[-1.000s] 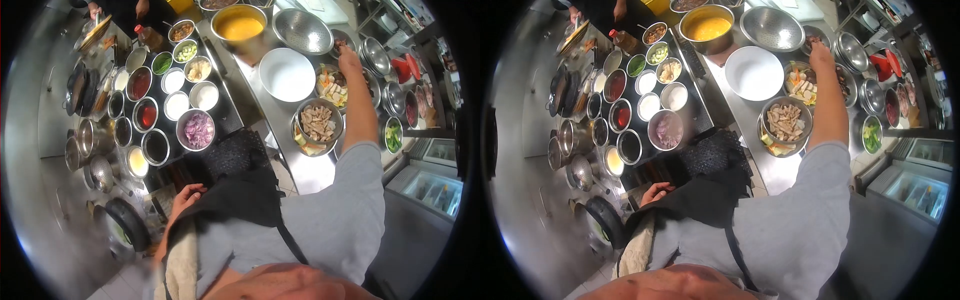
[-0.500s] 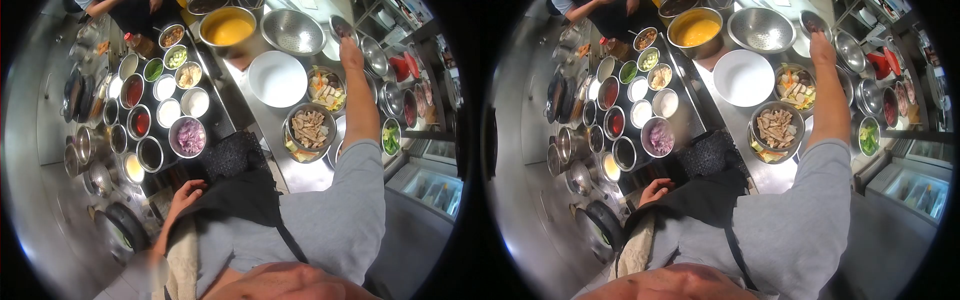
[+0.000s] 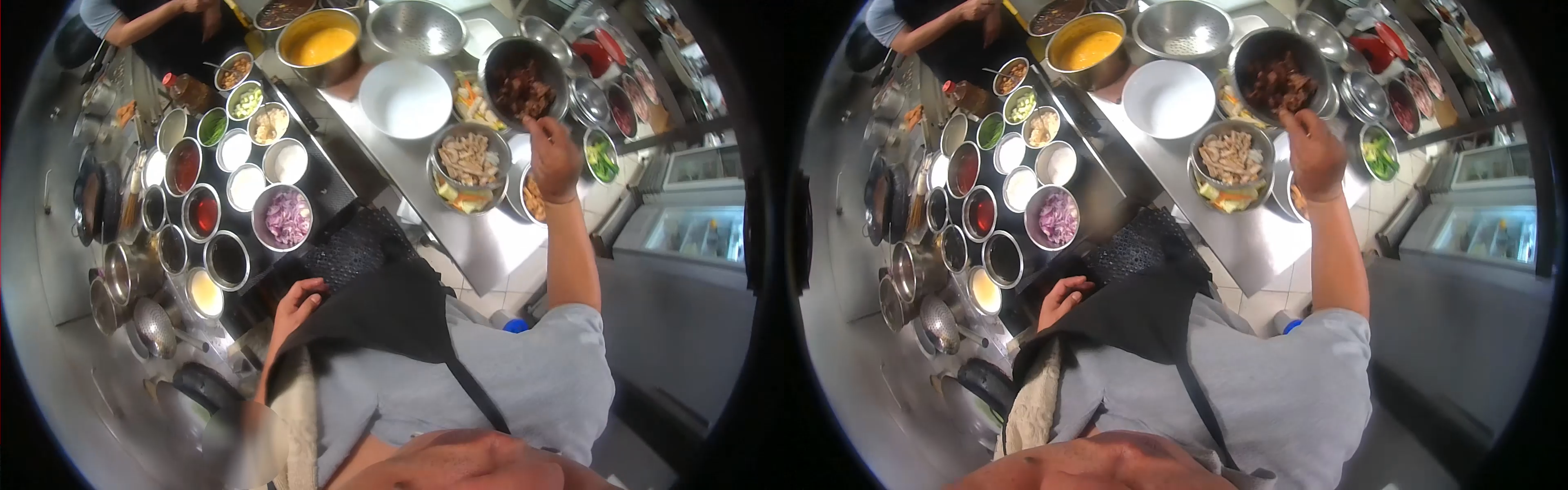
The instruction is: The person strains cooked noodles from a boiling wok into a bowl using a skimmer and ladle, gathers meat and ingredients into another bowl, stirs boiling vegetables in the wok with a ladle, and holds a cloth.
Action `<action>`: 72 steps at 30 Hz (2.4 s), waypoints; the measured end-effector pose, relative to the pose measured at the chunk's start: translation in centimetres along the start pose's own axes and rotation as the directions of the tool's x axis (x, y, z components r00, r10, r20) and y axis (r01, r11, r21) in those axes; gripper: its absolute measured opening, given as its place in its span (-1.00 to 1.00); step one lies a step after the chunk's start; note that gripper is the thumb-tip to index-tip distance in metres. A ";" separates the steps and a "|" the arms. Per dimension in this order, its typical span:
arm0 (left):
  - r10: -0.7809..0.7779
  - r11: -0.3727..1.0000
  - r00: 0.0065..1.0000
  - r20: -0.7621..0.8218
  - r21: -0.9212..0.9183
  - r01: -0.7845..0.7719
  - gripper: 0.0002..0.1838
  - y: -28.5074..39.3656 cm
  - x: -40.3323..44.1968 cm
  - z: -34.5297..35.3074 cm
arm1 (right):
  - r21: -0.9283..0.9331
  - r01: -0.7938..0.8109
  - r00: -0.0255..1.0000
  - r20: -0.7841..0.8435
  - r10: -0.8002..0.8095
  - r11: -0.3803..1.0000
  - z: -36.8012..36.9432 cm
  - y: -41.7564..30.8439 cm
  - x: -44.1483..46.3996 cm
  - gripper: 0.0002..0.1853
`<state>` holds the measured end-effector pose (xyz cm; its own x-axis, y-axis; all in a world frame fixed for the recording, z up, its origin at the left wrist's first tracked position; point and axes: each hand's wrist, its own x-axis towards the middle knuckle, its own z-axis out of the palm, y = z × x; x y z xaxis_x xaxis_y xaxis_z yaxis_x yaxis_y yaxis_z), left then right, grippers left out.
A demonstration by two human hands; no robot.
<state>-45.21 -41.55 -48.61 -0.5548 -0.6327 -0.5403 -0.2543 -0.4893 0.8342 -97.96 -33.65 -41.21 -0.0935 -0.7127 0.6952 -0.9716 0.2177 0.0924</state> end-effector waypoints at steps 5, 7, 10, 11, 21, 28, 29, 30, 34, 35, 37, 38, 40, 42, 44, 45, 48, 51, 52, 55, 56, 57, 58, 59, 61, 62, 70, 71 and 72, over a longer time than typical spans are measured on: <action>0.031 0.993 0.989 0.142 0.109 -0.046 -0.65 -0.2 -0.4 -1.6 | -0.001 0.065 0.992 0.111 -0.065 0.998 -7.7 -4.9 -4.3 -0.66; 0.059 0.986 0.978 0.199 0.143 -0.089 -0.64 1.2 -1.0 -1.5 | 0.015 0.169 0.982 0.085 -0.170 0.985 -9.7 -7.2 -5.2 -0.66; 0.122 0.929 0.944 0.308 0.299 -0.218 -0.62 4.3 -1.9 -0.6 | 0.170 0.193 0.972 0.104 -0.212 0.966 -11.9 -12.2 -5.9 -0.63; 0.174 0.931 0.929 0.327 0.253 -0.264 -0.62 5.3 -2.2 -0.1 | 0.232 0.194 0.965 0.128 -0.228 0.953 -12.4 -14.0 -6.3 -0.61; 0.322 0.945 0.938 -0.130 0.095 -0.312 -0.74 4.1 -6.9 -2.9 | 0.750 -0.119 0.977 0.205 -0.058 0.651 -10.8 -32.4 -7.6 -0.60; 0.246 0.943 0.920 -0.305 -0.144 -0.300 -0.76 0.0 -9.7 -6.1 | 0.457 -0.880 0.471 0.873 -0.123 -0.126 -8.0 -38.7 -6.6 -0.53; 0.335 0.940 0.881 -0.334 0.057 -0.336 -0.78 -0.5 -10.2 -6.5 | 0.509 -0.848 0.525 0.844 -0.107 -0.145 -8.0 -39.3 -6.5 -0.53; 0.429 0.899 0.837 -0.340 0.256 -0.356 -0.79 -0.6 -10.4 -6.6 | 0.563 -0.811 0.580 0.810 -0.088 -0.161 -8.0 -39.6 -6.2 -0.52; 0.254 0.951 0.881 -0.400 -0.065 -0.304 -0.79 -1.1 -11.3 -6.4 | 0.509 -0.843 0.537 0.816 -0.213 -0.173 -7.0 -40.0 -6.3 -0.51; 0.259 0.964 0.904 -0.340 0.035 -0.264 -0.79 -3.0 -10.6 -7.4 | 0.443 -0.885 0.465 0.848 -0.256 -0.141 -6.3 -40.1 -6.4 -0.51; 0.264 0.963 0.921 -0.286 0.131 -0.236 -0.77 -4.4 -9.4 -8.6 | 0.367 -0.927 0.373 0.874 -0.311 -0.080 -4.8 -40.2 -5.7 -0.49; 0.318 0.947 0.896 -0.309 0.148 -0.286 -0.76 -4.7 -9.1 -8.7 | 0.365 -0.928 0.369 0.874 -0.317 -0.073 -4.1 -39.9 -5.1 -0.49; 0.374 0.927 0.864 -0.338 0.164 -0.337 -0.75 -4.1 -8.8 -8.8 | 0.356 -0.934 0.331 0.837 -0.436 -0.026 -2.1 -39.4 -3.1 -0.49; 0.200 0.929 0.836 -0.511 -0.173 -0.328 -0.73 -2.5 -8.8 -8.6 | 0.447 -0.890 0.384 0.842 -0.379 0.090 1.6 -38.4 -0.9 -0.47; 0.115 0.924 0.823 -0.556 -0.243 -0.293 -0.76 -3.3 -7.7 -9.3 | 0.600 -0.727 0.534 0.800 -0.275 0.333 7.8 -36.9 1.6 -0.38; 0.104 0.872 0.798 -0.593 -0.331 -0.360 -0.77 -4.6 -6.6 -9.7 | 0.618 -0.636 0.586 0.776 -0.232 0.463 10.7 -36.6 3.9 -0.34; 0.051 0.770 0.730 -0.681 -0.438 -0.463 -0.81 -3.3 -4.9 -9.1 | 0.606 -0.418 0.665 0.711 -0.226 0.677 19.2 -37.1 12.5 -0.32; -0.007 0.799 0.653 -0.757 -0.397 -0.452 -0.82 -1.1 -3.4 -9.0 | 0.615 -0.170 0.741 0.595 -0.311 0.770 30.5 -39.2 20.5 -0.41; -0.036 0.807 0.624 -0.781 -0.391 -0.443 -0.84 0.7 -2.9 -8.4 | 0.587 -0.143 0.702 0.628 -0.337 0.797 33.3 -40.2 22.7 -0.45; -0.065 0.829 0.579 -0.812 -0.368 -0.422 -0.88 0.8 -1.5 -8.6 | 0.520 0.017 0.459 0.755 -0.469 0.854 38.7 -42.5 26.6 -0.53; -0.045 0.841 0.592 -0.804 -0.350 -0.412 -0.89 1.4 -1.0 -8.9 | 0.536 0.019 0.455 0.747 -0.485 0.844 40.7 -43.1 26.8 -0.53; -0.072 0.856 0.562 -0.824 -0.340 -0.389 -0.88 2.1 -0.3 -8.7 | 0.494 0.108 0.411 0.768 -0.491 0.863 42.4 -43.6 26.5 -0.54; -0.074 0.857 0.554 -0.829 -0.337 -0.390 -0.88 2.6 0.3 -8.9 | 0.446 0.199 0.370 0.791 -0.488 0.873 43.4 -44.1 26.6 -0.54; -0.069 0.870 0.550 -0.832 -0.319 -0.375 -0.88 2.9 0.7 -8.9 | 0.451 0.260 0.419 0.744 -0.521 0.854 44.1 -44.0 26.1 -0.58; -0.065 0.884 0.548 -0.834 -0.303 -0.357 -0.88 3.5 1.6 -9.4 | 0.492 0.221 0.404 0.740 -0.538 0.842 44.9 -44.5 25.8 -0.58; -0.067 0.900 0.562 -0.824 -0.293 -0.322 -0.88 3.8 2.0 -9.7 | 0.526 0.184 0.391 0.736 -0.553 0.830 44.9 -44.5 25.8 -0.59; -0.030 0.943 0.584 -0.811 -0.216 -0.252 -0.83 6.2 8.7 -13.3 | 0.486 -0.078 0.498 0.776 -0.388 0.870 46.7 -42.0 27.2 -0.65; -0.042 0.954 0.623 -0.781 -0.217 -0.208 -0.82 6.6 9.6 -14.0 | 0.471 -0.068 0.503 0.777 -0.378 0.879 46.7 -41.8 27.6 -0.63; -0.055 0.963 0.661 -0.748 -0.215 -0.163 -0.81 7.1 10.4 -14.6 | 0.465 -0.071 0.505 0.780 -0.370 0.883 46.5 -41.3 27.7 -0.63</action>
<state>-41.18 -60.39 -49.95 0.2400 -0.8404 -0.4860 0.0160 -0.4971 0.8676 -70.56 -93.43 -58.94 0.1430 -0.9605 -0.2387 -0.9519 -0.0675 -0.2988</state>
